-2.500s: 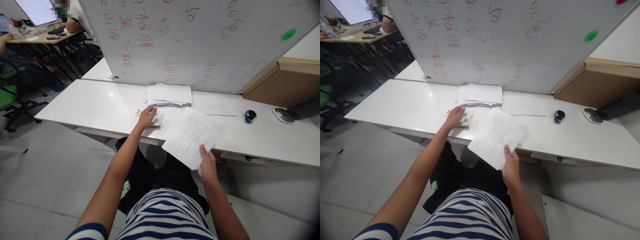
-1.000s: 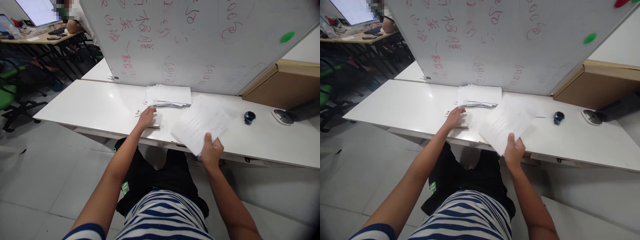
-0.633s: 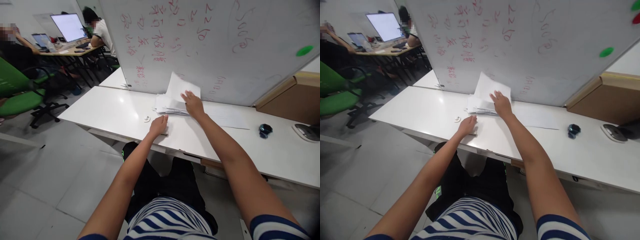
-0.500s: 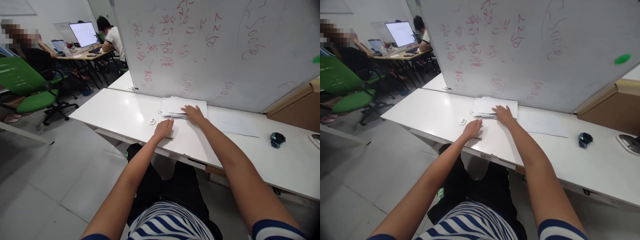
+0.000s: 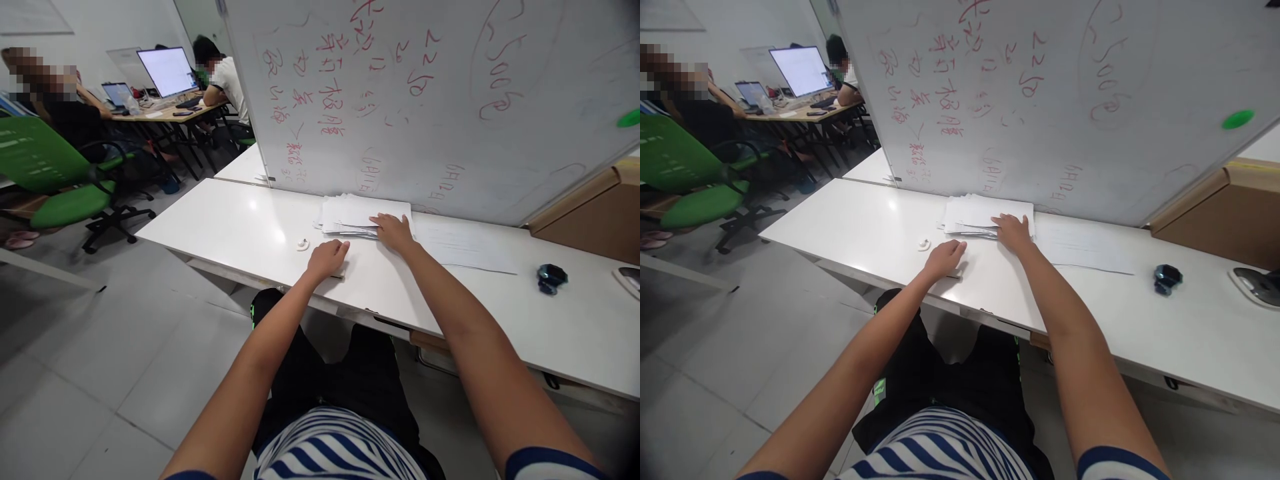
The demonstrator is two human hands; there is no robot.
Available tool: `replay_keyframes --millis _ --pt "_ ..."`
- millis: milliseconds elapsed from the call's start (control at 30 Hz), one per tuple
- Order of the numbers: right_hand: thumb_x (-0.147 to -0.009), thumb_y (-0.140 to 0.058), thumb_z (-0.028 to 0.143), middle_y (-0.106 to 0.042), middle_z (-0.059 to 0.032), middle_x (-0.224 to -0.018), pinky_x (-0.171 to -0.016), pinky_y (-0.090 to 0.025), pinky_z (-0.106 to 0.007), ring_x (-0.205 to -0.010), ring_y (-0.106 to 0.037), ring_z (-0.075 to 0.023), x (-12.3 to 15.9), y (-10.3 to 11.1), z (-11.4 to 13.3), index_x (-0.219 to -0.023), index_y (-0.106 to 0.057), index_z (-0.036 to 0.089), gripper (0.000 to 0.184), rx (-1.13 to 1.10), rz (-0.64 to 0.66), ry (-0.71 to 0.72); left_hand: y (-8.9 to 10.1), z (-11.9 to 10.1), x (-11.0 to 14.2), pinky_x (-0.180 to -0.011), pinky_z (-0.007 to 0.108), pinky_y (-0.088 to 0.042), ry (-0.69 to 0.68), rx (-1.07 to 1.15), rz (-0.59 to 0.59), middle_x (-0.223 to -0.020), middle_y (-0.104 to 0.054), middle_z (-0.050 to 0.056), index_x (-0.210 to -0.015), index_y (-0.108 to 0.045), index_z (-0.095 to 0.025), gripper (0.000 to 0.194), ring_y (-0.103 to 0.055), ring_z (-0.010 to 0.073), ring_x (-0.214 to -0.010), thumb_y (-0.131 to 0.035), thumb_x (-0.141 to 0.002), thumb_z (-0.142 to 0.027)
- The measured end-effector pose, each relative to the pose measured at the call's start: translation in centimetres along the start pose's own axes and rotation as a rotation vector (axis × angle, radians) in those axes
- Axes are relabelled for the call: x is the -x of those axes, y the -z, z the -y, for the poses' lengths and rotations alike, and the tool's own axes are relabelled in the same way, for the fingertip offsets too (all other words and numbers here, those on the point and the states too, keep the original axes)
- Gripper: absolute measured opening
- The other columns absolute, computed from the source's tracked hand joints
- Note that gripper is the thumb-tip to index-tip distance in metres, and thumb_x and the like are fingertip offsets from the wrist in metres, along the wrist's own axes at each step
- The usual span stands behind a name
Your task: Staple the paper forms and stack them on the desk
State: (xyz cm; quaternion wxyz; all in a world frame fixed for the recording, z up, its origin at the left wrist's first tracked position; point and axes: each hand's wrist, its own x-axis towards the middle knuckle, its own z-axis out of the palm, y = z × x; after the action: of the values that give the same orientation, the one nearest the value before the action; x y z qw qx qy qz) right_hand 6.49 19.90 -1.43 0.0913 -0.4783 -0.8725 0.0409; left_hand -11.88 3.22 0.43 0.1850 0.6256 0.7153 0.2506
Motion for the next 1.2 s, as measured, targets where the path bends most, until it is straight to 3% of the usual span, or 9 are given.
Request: replay_keyframes --millis 233,367,533,800,867,967,1033,1100,1200 --pt "-0.092 -0.031 0.023 -0.042 -0.0059 -0.15 -0.11 -0.029 -0.047 -0.138 -0.037 -0.023 -0.1 0.1 0.1 -0.14 -0.048 0.026 0.05 -0.054 0.035 -0.014 0.2 -0.2 0.2 -0.071 0.033 -0.043 -0.007 -0.002 -0.001 -0.094 -0.069 0.006 -0.09 -0.061 -0.022 0.053 -0.062 0.0247 -0.087 -0.024 -0.095 -0.06" --pt "-0.095 -0.031 0.037 -0.039 -0.0081 -0.152 -0.111 -0.026 -0.051 -0.14 -0.034 -0.0263 0.0 0.0 0.2 -0.14 -0.047 0.026 0.05 -0.059 0.046 -0.01 0.3 -0.2 0.3 -0.074 0.033 -0.043 -0.006 0.006 0.01 -0.098 -0.07 0.006 -0.095 -0.062 -0.022 0.052 -0.062 0.025 -0.091 -0.026 -0.095 -0.06" --pt "-0.092 -0.024 0.063 -0.025 -0.0134 -0.157 -0.112 -0.02 -0.056 -0.144 -0.021 -0.0316 0.7 -0.5 0.6 -0.147 -0.035 0.022 0.07 -0.019 0.09 0.02 0.4 -0.1 0.4 -0.077 0.034 -0.044 -0.02 0.046 0.026 -0.105 -0.07 0.006 -0.1 -0.063 -0.023 0.05 -0.062 0.0253 -0.095 -0.03 -0.094 -0.06" --pt "-0.089 -0.034 0.066 -0.016 -0.0147 -0.159 -0.115 -0.009 -0.056 -0.147 -0.011 -0.0302 1.5 -1.6 0.5 -0.151 -0.026 0.019 0.077 -0.033 0.054 0.045 0.2 -0.1 0.3 -0.077 0.033 -0.044 -0.005 0.055 0.021 -0.106 -0.069 0.005 -0.102 -0.063 -0.023 0.047 -0.062 0.0248 -0.096 -0.033 -0.094 -0.059" --pt "-0.087 -0.046 0.063 -0.02 -0.0147 -0.158 -0.116 -0.005 -0.055 -0.147 -0.014 -0.0298 1.4 -1.6 0.6 -0.147 -0.035 0.018 0.076 -0.175 0.012 0.027 0.2 -0.1 0.3 -0.077 0.033 -0.044 -0.005 0.051 0.02 -0.106 -0.07 0.005 -0.102 -0.063 -0.023 0.047 -0.062 0.0247 -0.095 -0.033 -0.094 -0.059" --pt "-0.082 -0.058 0.058 -0.043 -0.013 -0.148 -0.116 -0.009 -0.051 -0.141 -0.031 -0.027 0.9 -0.8 0.7 -0.13 -0.056 0.017 0.064 -0.527 -0.111 -0.063 0.2 -0.1 0.3 -0.076 0.032 -0.043 0.001 0.047 0.018 -0.106 -0.07 0.005 -0.101 -0.063 -0.023 0.046 -0.062 0.0244 -0.095 -0.034 -0.093 -0.058" --pt "-0.089 -0.045 0.057 -0.055 -0.0107 -0.138 -0.113 -0.022 -0.046 -0.131 -0.044 -0.0219 0.8 0.2 0.2 -0.126 -0.058 0.015 0.058 -0.668 -0.216 -0.132 0.3 -0.1 0.3 -0.075 0.032 -0.043 0.009 0.05 0.022 -0.107 -0.069 0.006 -0.101 -0.063 -0.023 0.047 -0.062 0.0244 -0.095 -0.034 -0.093 -0.059" --pt "-0.097 -0.024 0.052 -0.055 -0.0109 -0.137 -0.109 -0.032 -0.041 -0.127 -0.048 -0.0184 1.3 1.4 -1.1 -0.133 -0.05 0.013 0.059 -0.691 -0.336 -0.197 0.4 -0.1 0.3 -0.075 0.031 -0.043 0.008 0.055 0.033 -0.108 -0.069 0.006 -0.102 -0.063 -0.023 0.048 -0.061 0.0244 -0.096 -0.035 -0.092 -0.059" --pt "-0.097 -0.024 0.042 -0.052 -0.013 -0.139 -0.11 -0.031 -0.043 -0.129 -0.046 -0.021 3.9 2.3 -4.2 -0.135 -0.048 0.013 0.053 -0.609 -0.501 -0.346 0.4 -0.1 0.3 -0.075 0.03 -0.044 -0.004 0.057 0.044 -0.11 -0.069 0.006 -0.103 -0.063 -0.023 0.047 -0.061 0.024 -0.097 -0.035 -0.092 -0.059"
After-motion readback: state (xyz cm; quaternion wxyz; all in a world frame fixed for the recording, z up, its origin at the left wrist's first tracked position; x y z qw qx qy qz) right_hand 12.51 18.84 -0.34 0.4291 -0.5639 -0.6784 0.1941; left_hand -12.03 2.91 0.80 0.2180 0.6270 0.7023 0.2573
